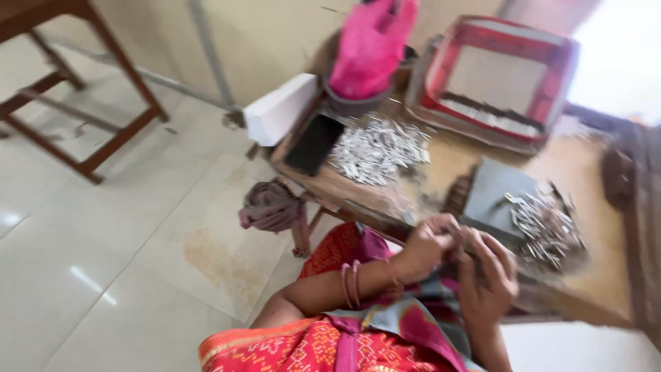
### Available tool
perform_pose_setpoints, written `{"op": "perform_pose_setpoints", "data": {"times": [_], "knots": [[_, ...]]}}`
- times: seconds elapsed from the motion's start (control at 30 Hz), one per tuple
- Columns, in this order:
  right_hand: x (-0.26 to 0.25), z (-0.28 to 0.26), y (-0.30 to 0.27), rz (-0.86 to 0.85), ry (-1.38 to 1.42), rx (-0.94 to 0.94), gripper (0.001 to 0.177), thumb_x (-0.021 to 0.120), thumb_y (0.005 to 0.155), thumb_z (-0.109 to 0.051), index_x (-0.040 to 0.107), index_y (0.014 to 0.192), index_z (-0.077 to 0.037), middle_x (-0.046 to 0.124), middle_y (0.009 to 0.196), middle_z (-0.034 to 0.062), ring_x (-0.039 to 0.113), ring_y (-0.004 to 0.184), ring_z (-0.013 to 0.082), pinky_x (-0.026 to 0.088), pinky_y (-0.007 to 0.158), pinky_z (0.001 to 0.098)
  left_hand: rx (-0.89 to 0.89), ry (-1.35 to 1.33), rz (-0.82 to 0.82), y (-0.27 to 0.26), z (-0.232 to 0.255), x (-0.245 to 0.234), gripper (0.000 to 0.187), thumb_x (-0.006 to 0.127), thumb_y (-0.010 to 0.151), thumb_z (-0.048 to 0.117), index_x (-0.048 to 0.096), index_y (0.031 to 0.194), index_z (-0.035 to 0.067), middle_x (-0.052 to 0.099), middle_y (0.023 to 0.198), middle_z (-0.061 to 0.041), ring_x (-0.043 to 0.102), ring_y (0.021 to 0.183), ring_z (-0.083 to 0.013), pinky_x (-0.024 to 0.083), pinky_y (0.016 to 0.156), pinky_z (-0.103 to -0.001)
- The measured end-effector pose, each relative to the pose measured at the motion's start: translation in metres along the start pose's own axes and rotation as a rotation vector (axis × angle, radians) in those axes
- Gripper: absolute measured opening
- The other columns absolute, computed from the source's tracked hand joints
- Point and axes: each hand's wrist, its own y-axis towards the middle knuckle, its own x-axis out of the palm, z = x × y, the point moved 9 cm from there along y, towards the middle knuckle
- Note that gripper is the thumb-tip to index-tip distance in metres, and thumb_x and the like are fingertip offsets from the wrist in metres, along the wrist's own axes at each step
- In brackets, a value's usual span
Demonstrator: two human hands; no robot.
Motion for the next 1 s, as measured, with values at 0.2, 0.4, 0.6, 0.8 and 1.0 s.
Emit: {"op": "perform_pose_setpoints", "data": {"times": [0.2,0.4,0.6,0.8,1.0], "knots": [[0.001,-0.001,0.023,-0.060,-0.063,-0.016,0.017,0.066,0.096,0.000,0.068,0.113,-0.001,0.068,0.124,0.0159,0.065,0.114,0.0298,0.052,0.102,0.0387,-0.119,0.185,0.018,-0.007,0.020,0.007,0.023,0.067,0.105,0.011,0.057,0.085,0.008,0.056,0.071,0.000,0.050,0.059,-0.0079,0.039,0.054,-0.023],[-0.009,0.038,0.049,-0.147,-0.323,-0.121,0.009,0.066,0.094,0.000,0.067,0.102,-0.002,0.064,0.126,0.0156,0.061,0.114,0.0340,0.051,0.098,0.0439,0.270,1.108,-0.056,0.000,0.114,0.049,0.019,0.077,0.088,0.010,0.063,0.097,0.002,0.061,0.089,-0.010,0.059,0.078,-0.0232,0.048,0.070,-0.035],[-0.013,0.070,0.051,-0.018,-0.522,-0.118,0.013,0.068,0.097,-0.001,0.067,0.110,-0.003,0.065,0.124,0.0135,0.059,0.114,0.0337,0.050,0.099,0.0453,0.466,1.610,-0.194,0.026,0.107,0.034,0.040,0.076,0.075,0.003,0.064,0.112,-0.003,0.057,0.111,-0.019,0.056,0.108,-0.0376,0.048,0.095,-0.045],[0.030,0.043,0.048,-0.168,-0.413,-0.128,0.013,0.070,0.093,-0.003,0.068,0.105,-0.005,0.065,0.122,0.0113,0.060,0.110,0.0300,0.050,0.098,0.0413,0.409,1.632,-0.126,0.039,0.096,0.020,0.022,0.072,0.081,0.001,0.065,0.103,0.002,0.059,0.106,-0.017,0.059,0.105,-0.0370,0.049,0.094,-0.044],[0.066,0.028,0.051,-0.327,-0.520,-0.173,0.021,0.074,0.082,-0.010,0.071,0.103,-0.007,0.062,0.121,0.0076,0.056,0.103,0.0313,0.046,0.092,0.0437,0.286,1.154,0.118,0.025,0.093,-0.008,0.037,0.058,0.085,-0.007,0.058,0.121,0.001,0.061,0.111,-0.016,0.066,0.099,-0.0317,0.056,0.089,-0.038]]}}
